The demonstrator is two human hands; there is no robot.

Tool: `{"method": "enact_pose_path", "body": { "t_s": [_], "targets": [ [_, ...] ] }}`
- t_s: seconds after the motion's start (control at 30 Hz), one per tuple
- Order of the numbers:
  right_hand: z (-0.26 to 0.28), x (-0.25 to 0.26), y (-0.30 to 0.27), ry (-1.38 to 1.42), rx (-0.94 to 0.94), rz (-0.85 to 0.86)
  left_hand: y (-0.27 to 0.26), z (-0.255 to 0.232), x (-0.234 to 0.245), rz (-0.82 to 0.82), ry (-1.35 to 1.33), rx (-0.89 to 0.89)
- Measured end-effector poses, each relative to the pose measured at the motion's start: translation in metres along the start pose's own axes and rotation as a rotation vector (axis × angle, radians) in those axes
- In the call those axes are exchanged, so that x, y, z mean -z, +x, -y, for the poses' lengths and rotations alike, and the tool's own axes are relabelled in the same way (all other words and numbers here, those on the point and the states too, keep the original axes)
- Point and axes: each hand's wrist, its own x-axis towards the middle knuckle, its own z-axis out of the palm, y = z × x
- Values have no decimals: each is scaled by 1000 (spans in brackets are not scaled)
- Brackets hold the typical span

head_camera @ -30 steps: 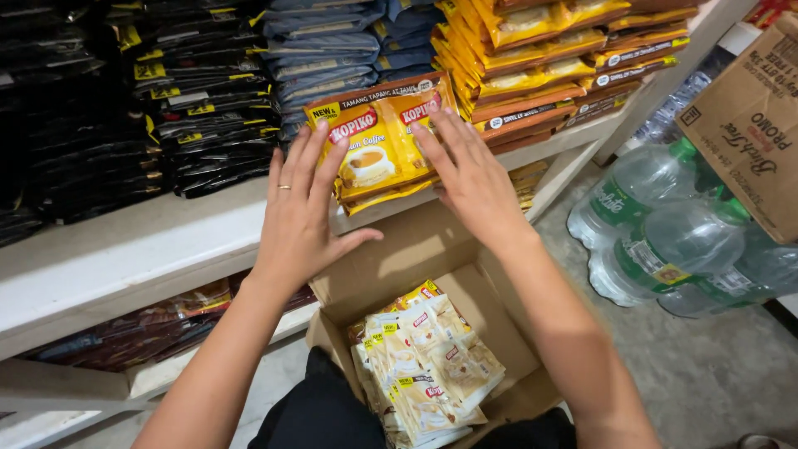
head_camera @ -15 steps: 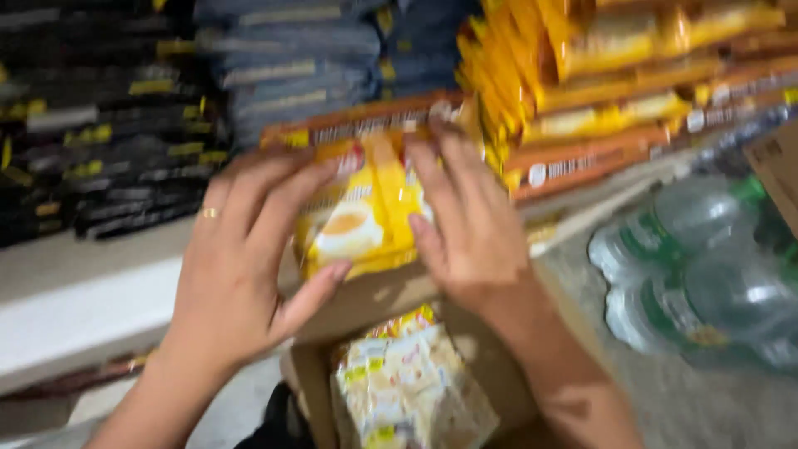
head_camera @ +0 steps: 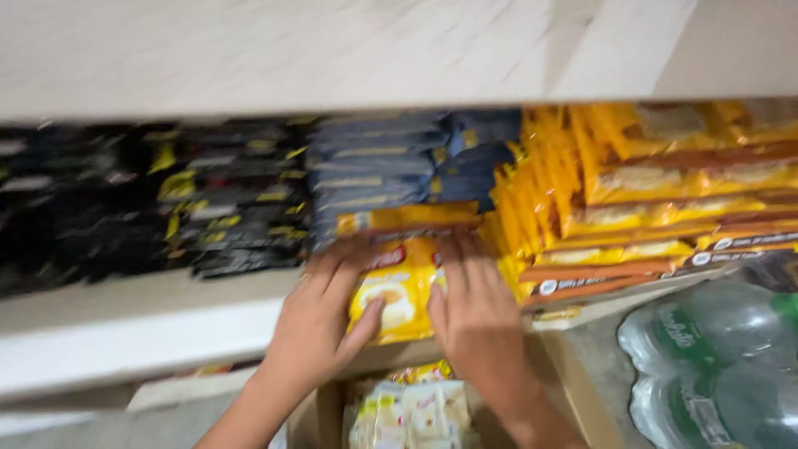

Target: Organizing and stocking coffee sachets from a cardboard box onto grocery store shelves.

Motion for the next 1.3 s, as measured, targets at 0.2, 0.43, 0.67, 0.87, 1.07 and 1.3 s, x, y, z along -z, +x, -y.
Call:
{"method": "enact_pose_path", "body": {
  "t_s": [0.2,0.43,0.67,0.87,1.07,1.3],
  "targets": [
    [13,-9,9,-23,95,-173,-19,12,-19,-143,-211,17],
    [-7,-39,9,-29,14,-145,-15,17,-25,-138,-316,47],
    [-3,-23,-2,128,101,-309,-14,15,-24,-153,-304,-4],
    [-8,-33,-10,95,131,-325,-15,24,-27,-171,-313,12],
    [-11,-26,-23,49,142,-204,-27,28,-33,-168,-316,16],
    [14,10,-40,31,154,-178,-33,20,-22,-203,-298,46]
  ]
}}
